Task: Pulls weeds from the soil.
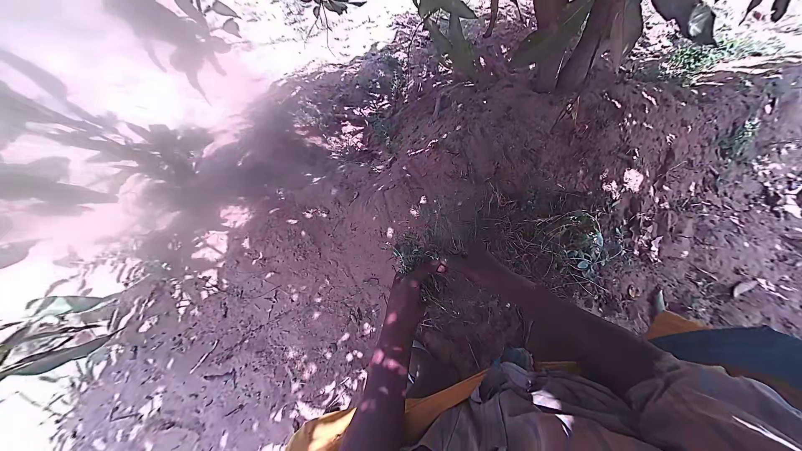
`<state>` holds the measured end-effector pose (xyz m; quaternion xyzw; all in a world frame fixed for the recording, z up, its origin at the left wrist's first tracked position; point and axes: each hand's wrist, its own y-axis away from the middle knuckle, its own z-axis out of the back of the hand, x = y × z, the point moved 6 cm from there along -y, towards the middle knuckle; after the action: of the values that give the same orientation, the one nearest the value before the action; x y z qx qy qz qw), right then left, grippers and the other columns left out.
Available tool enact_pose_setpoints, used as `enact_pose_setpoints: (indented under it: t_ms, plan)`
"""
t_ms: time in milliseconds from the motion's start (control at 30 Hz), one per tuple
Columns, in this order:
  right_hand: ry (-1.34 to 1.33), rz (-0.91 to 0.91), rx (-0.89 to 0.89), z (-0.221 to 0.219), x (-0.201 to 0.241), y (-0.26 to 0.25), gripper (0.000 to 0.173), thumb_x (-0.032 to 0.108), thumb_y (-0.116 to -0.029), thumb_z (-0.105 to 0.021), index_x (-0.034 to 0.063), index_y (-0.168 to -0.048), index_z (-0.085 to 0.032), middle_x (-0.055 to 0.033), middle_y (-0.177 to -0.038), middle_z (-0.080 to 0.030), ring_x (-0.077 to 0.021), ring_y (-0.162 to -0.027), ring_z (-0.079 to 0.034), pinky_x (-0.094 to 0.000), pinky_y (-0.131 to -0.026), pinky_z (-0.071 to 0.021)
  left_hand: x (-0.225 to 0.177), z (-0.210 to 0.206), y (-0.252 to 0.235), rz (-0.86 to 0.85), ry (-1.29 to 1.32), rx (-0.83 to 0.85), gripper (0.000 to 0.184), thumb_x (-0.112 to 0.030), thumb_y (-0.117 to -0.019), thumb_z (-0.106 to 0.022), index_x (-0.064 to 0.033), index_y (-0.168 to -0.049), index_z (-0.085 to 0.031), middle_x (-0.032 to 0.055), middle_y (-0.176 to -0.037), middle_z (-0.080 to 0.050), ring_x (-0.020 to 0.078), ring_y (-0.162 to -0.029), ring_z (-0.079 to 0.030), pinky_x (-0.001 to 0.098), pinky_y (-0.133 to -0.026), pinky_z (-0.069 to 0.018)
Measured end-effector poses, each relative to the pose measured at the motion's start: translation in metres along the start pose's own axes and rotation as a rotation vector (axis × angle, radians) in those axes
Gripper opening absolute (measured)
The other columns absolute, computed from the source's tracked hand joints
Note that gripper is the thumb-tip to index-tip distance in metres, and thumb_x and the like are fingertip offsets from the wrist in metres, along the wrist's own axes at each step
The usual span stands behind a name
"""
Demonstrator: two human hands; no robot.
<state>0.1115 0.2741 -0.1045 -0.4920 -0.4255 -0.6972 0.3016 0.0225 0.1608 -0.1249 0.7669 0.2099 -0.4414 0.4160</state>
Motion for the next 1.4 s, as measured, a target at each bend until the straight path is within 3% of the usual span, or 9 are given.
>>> enact_pose_setpoints:
  t_ms: [167, 333, 533, 667, 800, 900, 1000, 1300, 1400]
  plan:
    - [0.02, -0.036, 0.019, 0.005, -0.004, -0.004, 0.032, 0.012, -0.1014, -0.061, -0.0081, -0.126, -0.058, -0.0093, -0.1, -0.066, -0.0065, -0.087, -0.062, -0.0247, -0.085, -0.0507, 0.001, 0.001, -0.003, -0.025, -0.034, 0.025, 0.011, 0.002, -0.1019, -0.05, 0.0016, -0.101, -0.061, 0.0065, -0.078, -0.07, 0.0121, -0.069, -0.069, 0.0256, -0.065, -0.0588]
    - [-0.193, 0.017, -0.278, 0.04, -0.002, -0.005, 0.024, 0.006, -0.1056, -0.052, -0.0094, -0.124, -0.054, -0.0068, -0.088, -0.064, -0.0082, -0.075, -0.062, -0.0233, -0.076, -0.0523, 0.001, -0.001, -0.007, -0.046, 0.005, 0.173, 0.023, -0.001, -0.1069, -0.039, 0.0044, -0.112, -0.06, 0.0091, -0.087, -0.074, 0.0142, -0.076, -0.072, 0.0265, -0.071, -0.0599]
    - [-0.21, 0.15, -0.119, 0.018, 0.016, 0.002, 0.018, 0.002, -0.104, -0.051, -0.0084, -0.118, -0.056, -0.0034, -0.081, -0.064, -0.0048, -0.066, -0.06, -0.0199, -0.069, -0.0524, 0.0, -0.001, -0.006, -0.03, -0.052, 0.108, 0.019, 0.0, -0.105, -0.044, 0.0019, -0.101, -0.062, 0.002, -0.067, -0.065, 0.0094, -0.057, -0.063, 0.0224, -0.057, -0.056]
    - [-0.018, 0.133, -0.003, 0.0, 0.024, 0.013, 0.048, 0.013, -0.1001, -0.064, -0.0062, -0.141, -0.049, -0.011, -0.104, -0.066, -0.0049, -0.084, -0.061, -0.0207, -0.081, -0.051, 0.001, -0.003, 0.002, -0.038, -0.178, 0.049, 0.018, 0.003, -0.1012, -0.046, -0.0046, -0.09, -0.057, -0.0006, -0.065, -0.062, 0.0075, -0.056, -0.061, 0.022, -0.057, -0.0537]
    - [0.165, 0.112, 0.026, -0.006, 0.024, 0.016, 0.051, 0.02, -0.0995, -0.066, -0.006, -0.141, -0.051, -0.019, -0.113, -0.065, -0.0126, -0.086, -0.061, -0.0281, -0.082, -0.0507, 0.004, -0.005, 0.016, -0.094, -0.333, 0.101, 0.015, 0.003, -0.1001, -0.047, 0.0027, -0.114, -0.053, -0.0021, -0.085, -0.061, 0.0007, -0.075, -0.061, 0.0196, -0.072, -0.0535]
    - [-0.025, 0.11, -0.119, -0.001, 0.017, 0.013, 0.035, 0.012, -0.0987, -0.066, -0.0084, -0.127, -0.06, -0.0132, -0.098, -0.065, -0.0077, -0.075, -0.06, -0.0231, -0.072, -0.052, 0.004, -0.012, 0.016, -0.087, -0.316, 0.17, 0.014, 0.001, -0.1008, -0.049, -0.0058, -0.096, -0.061, -0.0066, -0.073, -0.066, 0.0, -0.066, -0.063, 0.0174, -0.066, -0.0546]
    - [-0.394, 0.182, -0.33, 0.013, 0.011, 0.003, 0.004, -0.001, -0.0949, -0.065, -0.0039, -0.095, -0.066, 0.0013, -0.067, -0.06, -0.0018, -0.056, -0.055, -0.0166, -0.058, -0.0492, 0.004, -0.006, 0.011, -0.025, -0.092, 0.131, 0.013, 0.0, -0.1038, -0.048, -0.003, -0.101, -0.061, -0.0004, -0.078, -0.067, 0.0071, -0.071, -0.066, 0.0223, -0.068, -0.0573]
    - [-0.489, 0.245, -0.586, 0.036, 0.015, -0.011, 0.011, 0.01, -0.1059, -0.053, 0.0038, -0.11, -0.061, -0.0009, -0.087, -0.066, -0.007, -0.067, -0.058, -0.022, -0.065, -0.0514, -0.008, 0.032, -0.006, -0.049, 0.356, 0.076, 0.027, -0.006, -0.1099, -0.033, 0.0, -0.105, -0.059, 0.0078, -0.082, -0.073, 0.0141, -0.073, -0.072, 0.0262, -0.067, -0.0607]
    - [-0.465, 0.235, -0.561, 0.038, 0.018, -0.017, 0.02, 0.019, -0.1092, -0.048, 0.0071, -0.102, -0.062, 0.0013, -0.079, -0.066, -0.0077, -0.066, -0.062, -0.0226, -0.066, -0.0546, -0.009, 0.047, -0.011, -0.046, 0.385, 0.046, 0.032, -0.011, -0.1108, -0.03, 0.0011, -0.116, -0.059, 0.0092, -0.09, -0.073, 0.0176, -0.083, -0.073, 0.0302, -0.073, -0.0607]
